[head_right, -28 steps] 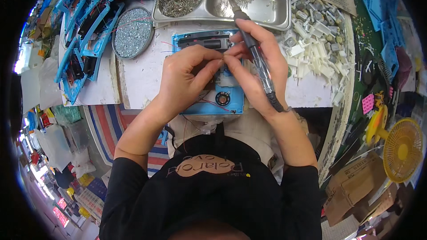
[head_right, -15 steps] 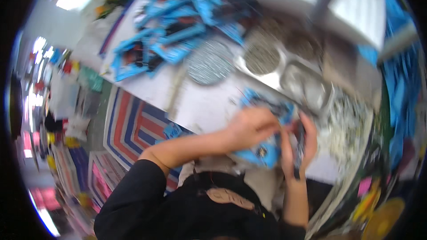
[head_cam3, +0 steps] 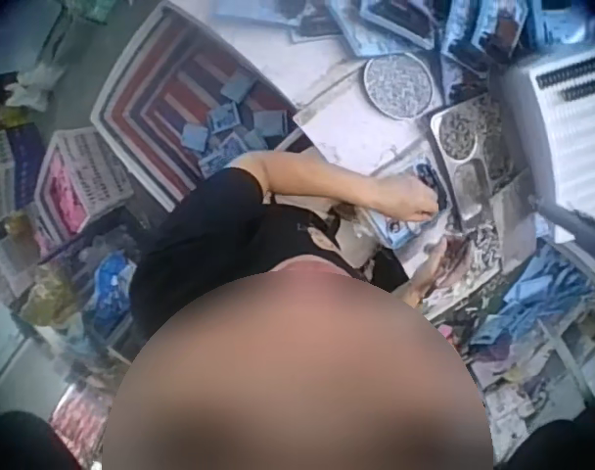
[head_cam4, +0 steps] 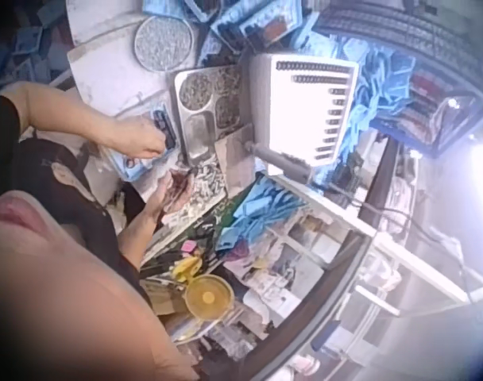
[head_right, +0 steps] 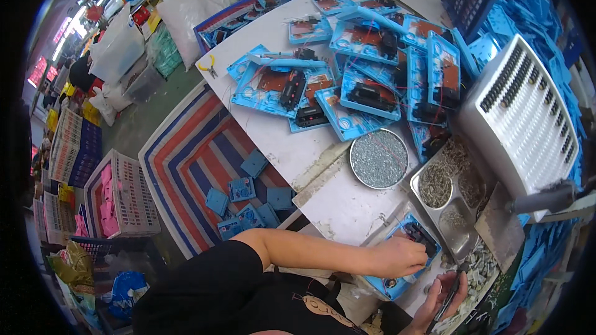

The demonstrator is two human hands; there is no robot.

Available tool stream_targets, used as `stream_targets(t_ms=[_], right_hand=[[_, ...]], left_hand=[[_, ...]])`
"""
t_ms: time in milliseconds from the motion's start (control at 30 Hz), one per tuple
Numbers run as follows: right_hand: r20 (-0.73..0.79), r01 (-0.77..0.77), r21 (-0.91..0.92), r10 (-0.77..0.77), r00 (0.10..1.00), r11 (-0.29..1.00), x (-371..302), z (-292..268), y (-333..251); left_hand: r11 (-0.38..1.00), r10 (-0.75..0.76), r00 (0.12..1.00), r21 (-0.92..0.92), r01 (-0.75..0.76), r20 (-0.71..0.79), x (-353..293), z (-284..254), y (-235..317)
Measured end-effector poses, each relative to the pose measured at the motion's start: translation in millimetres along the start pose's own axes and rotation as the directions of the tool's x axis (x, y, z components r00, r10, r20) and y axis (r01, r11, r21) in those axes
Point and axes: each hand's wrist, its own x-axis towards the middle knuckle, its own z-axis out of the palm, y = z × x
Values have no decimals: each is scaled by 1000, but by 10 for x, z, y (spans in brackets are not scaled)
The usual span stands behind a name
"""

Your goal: The recorder is assembling the internal components and housing of a blue electronic device, using a screwdriver and a soldering iron.

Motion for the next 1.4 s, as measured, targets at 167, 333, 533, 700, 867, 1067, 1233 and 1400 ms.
stream_targets(t_ms=[167,333,533,700,867,1067,1233,1400], right_hand=[[-20,19,-55,-20,1000,998,102,78,-81],[-16,86,-86,-88,996,993,155,82,-124],[-19,97,-60,-98,995,994,48,27,-61],[-8,67,17,-67,998,998,-13,-165,-53],[-40,34,150,-28,999,988,-110,-385,123],[-83,61,188,-46,996,980,-186,-617,145],[-135,126,192,-101,986,973,-208,-714,161],[-310,55,246,24,950,968,-165,-759,691]], left_hand=[[999,-27,999,-24,26,-45,-18,30,4],[996,-73,996,-63,69,-52,2,35,10],[993,-101,994,-72,98,-39,32,-29,46],[994,-90,996,-63,90,-6,20,-93,34],[997,-39,999,-69,37,-20,20,-171,82],[999,-28,1000,-20,29,13,70,-204,126],[998,-70,996,4,70,52,88,-330,182],[999,-43,997,12,42,64,191,-220,20]])
